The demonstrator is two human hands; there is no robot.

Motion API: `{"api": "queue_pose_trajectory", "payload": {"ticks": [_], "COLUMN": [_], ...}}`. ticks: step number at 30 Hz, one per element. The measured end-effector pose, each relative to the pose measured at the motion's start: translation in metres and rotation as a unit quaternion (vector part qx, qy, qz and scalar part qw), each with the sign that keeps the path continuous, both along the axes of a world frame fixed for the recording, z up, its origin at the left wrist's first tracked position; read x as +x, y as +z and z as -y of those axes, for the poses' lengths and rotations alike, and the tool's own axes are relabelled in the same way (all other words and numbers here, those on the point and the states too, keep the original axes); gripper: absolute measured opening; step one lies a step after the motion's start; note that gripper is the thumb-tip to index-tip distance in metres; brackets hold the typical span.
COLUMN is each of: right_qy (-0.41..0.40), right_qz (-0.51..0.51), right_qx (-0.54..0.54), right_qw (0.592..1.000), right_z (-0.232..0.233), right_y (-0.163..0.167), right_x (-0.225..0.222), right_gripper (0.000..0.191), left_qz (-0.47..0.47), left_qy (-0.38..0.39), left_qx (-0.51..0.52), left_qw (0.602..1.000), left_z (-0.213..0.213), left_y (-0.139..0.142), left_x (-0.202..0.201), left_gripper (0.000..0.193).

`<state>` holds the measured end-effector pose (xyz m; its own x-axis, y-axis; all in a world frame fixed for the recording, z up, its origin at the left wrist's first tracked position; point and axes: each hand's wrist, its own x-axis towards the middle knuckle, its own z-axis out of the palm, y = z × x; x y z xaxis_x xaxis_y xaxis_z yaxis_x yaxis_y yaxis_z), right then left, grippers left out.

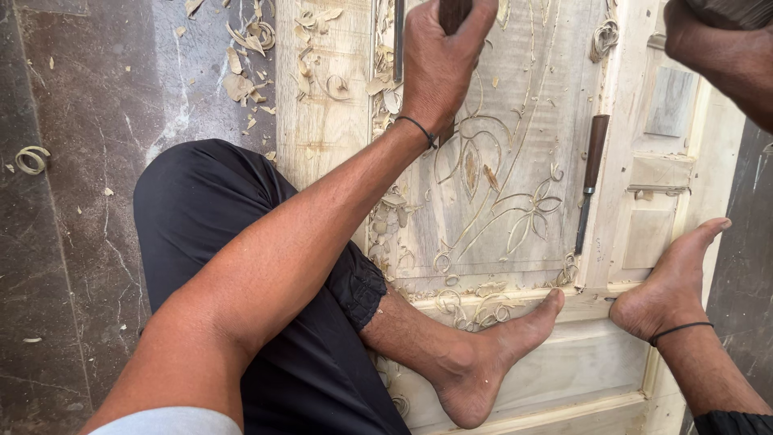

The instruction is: The person sits on the floor carving a floral pattern into a large wooden door panel, using a chisel guided by one hand and striking it with a wooden mallet held in the other. They reposition the chisel across different parts of the design and brush away shavings as they carve.

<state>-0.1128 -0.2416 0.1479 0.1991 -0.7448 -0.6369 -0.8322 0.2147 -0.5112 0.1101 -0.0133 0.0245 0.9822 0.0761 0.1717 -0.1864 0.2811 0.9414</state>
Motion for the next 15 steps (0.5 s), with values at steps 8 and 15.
{"api": "queue_pose_trajectory", "payload": {"ticks": [8, 15], "right_qy": [0.01, 0.016], "right_qz": [-0.005, 0.014], "right_qx": [-0.004, 0.005], "right_qw": [1.0, 1.0], "right_z": [-0.0004, 0.0069], "right_y": [0.0004, -0.0033], "right_x": [-0.0004, -0.002], "right_gripper": [0.099, 0.102], "left_qz": [-0.013, -0.021], "left_qy": [-0.008, 0.008], "left_qx": [0.015, 0.043], "left_qw": [1.0, 0.999], "left_z": [0.0, 0.0003], "left_y": [-0.0023, -0.0002], "left_x": [-0.0015, -0.0034], "left_gripper": [0.048, 0.049]}}
